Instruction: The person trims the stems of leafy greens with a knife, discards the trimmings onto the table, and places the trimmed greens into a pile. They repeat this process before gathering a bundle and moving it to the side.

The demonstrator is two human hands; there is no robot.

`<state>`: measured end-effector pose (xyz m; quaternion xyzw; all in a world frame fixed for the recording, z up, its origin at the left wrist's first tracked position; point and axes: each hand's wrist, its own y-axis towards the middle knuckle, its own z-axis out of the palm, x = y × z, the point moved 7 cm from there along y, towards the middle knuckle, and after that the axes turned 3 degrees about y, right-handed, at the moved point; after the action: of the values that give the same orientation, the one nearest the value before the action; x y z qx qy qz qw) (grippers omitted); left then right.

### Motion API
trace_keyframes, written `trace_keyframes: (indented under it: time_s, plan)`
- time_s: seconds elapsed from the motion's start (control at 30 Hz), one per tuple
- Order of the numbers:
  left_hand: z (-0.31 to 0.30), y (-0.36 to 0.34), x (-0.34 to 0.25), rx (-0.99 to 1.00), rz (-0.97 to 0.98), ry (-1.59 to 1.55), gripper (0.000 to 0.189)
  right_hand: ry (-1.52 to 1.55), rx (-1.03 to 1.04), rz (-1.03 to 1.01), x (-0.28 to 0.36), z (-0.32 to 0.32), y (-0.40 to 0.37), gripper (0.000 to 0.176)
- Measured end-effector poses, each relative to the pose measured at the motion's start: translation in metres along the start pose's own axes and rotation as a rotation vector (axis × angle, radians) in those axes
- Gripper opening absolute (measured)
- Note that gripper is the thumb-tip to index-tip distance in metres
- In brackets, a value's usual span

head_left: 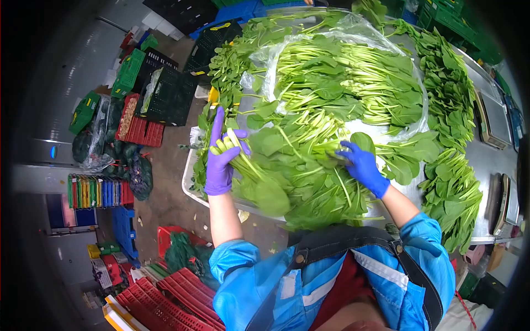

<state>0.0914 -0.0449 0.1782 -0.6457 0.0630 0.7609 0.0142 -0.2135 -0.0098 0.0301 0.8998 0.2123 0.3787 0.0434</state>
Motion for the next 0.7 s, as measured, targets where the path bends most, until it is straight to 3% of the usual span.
trace_keyframes:
  time_s: [0.03,0.1,0.17,0.2,0.23,0.3,0.37,0.43,0.47,0.53,0.57,0.6,0.63,0.7]
  plan:
    - [0.0,0.001,0.003,0.0,-0.004,-0.002,0.082,0.015,0.081,-0.051,0.007,-0.004,-0.016,0.04]
    - [-0.002,0.004,0.013,-0.017,-0.054,0.374,0.078,-0.005,0.061,-0.147,0.002,-0.016,-0.035,0.038]
    - [0.009,0.0,0.034,-0.008,-0.113,0.399,0.071,0.35,-0.074,0.383,-0.055,-0.03,-0.049,0.035]
    - [0.018,-0.001,0.047,0.043,-0.132,0.571,0.055,0.521,-0.126,0.557,-0.051,-0.044,-0.05,0.029]
    - [0.03,0.0,0.056,0.092,-0.141,0.743,0.041,0.513,-0.135,0.556,-0.036,-0.059,-0.045,0.029]
    - [0.08,-0.013,0.05,0.282,-0.152,0.734,0.026,0.921,0.036,0.724,-0.011,-0.052,-0.048,0.024]
    - [0.126,-0.029,0.055,0.461,-0.012,0.6,0.024,0.863,0.032,0.643,0.0,-0.048,-0.041,0.025]
    - [0.157,-0.042,0.066,0.625,0.271,0.776,0.021,0.812,0.167,0.611,0.02,-0.042,-0.032,0.028]
    - [0.162,-0.042,0.077,0.623,0.272,0.776,0.021,0.754,0.176,0.552,0.029,-0.041,-0.027,0.03]
    - [0.173,-0.044,0.104,0.799,0.078,0.719,0.019,0.788,0.145,0.558,0.04,-0.042,-0.022,0.031]
    - [0.17,-0.045,0.108,0.797,0.08,0.721,0.019,0.822,0.11,0.567,0.042,-0.044,-0.02,0.032]
    - [0.165,-0.044,0.111,0.738,-0.08,0.521,0.019,0.796,0.009,0.42,0.04,-0.046,-0.016,0.036]
    - [0.16,-0.043,0.115,0.673,-0.238,0.319,0.019,0.797,0.008,0.418,0.029,-0.036,-0.018,0.036]
    - [0.157,-0.041,0.11,0.688,-0.166,0.339,0.018,0.193,-0.138,0.101,0.036,-0.042,-0.016,0.046]
